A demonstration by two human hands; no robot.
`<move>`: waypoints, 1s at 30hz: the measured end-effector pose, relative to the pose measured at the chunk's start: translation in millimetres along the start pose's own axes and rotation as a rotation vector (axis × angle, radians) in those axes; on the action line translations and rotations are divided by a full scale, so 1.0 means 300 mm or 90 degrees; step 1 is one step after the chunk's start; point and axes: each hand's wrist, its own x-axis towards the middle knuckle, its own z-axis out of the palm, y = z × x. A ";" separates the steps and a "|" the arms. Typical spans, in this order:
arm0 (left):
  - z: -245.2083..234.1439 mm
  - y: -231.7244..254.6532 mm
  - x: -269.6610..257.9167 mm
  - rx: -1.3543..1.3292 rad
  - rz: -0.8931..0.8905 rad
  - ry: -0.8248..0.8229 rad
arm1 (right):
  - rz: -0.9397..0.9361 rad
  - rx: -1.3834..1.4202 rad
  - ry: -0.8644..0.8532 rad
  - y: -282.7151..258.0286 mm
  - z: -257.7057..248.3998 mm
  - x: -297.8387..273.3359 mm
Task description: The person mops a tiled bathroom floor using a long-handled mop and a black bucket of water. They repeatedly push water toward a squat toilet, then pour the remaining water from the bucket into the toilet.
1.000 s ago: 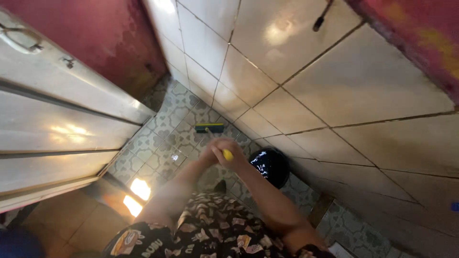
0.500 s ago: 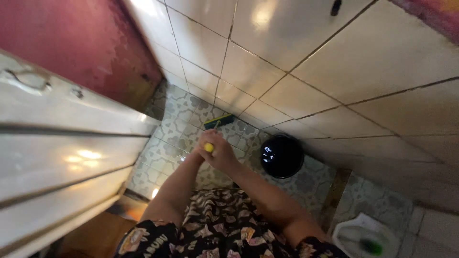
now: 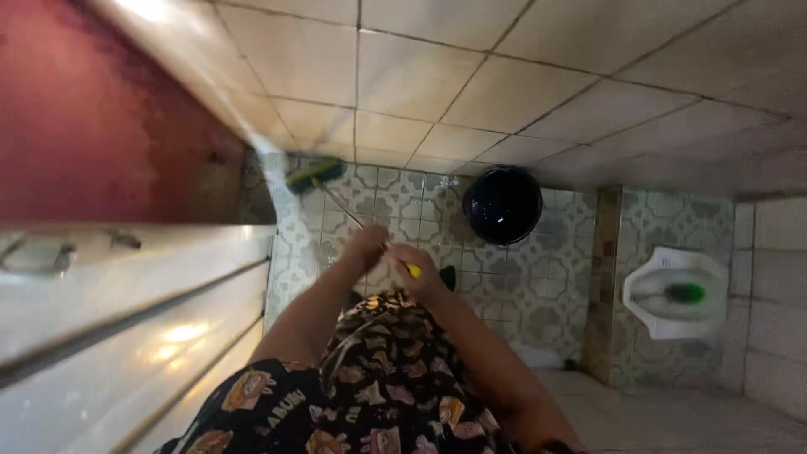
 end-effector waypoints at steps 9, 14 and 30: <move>0.163 0.386 0.018 -0.290 0.278 -0.098 | 0.113 0.000 0.184 -0.173 -0.304 -0.312; 0.159 0.009 0.094 -0.239 0.118 0.062 | 0.258 0.085 0.097 0.143 -0.181 -0.193; 0.116 0.476 0.085 -0.201 0.065 -0.148 | -0.071 0.086 0.231 0.044 -0.327 -0.507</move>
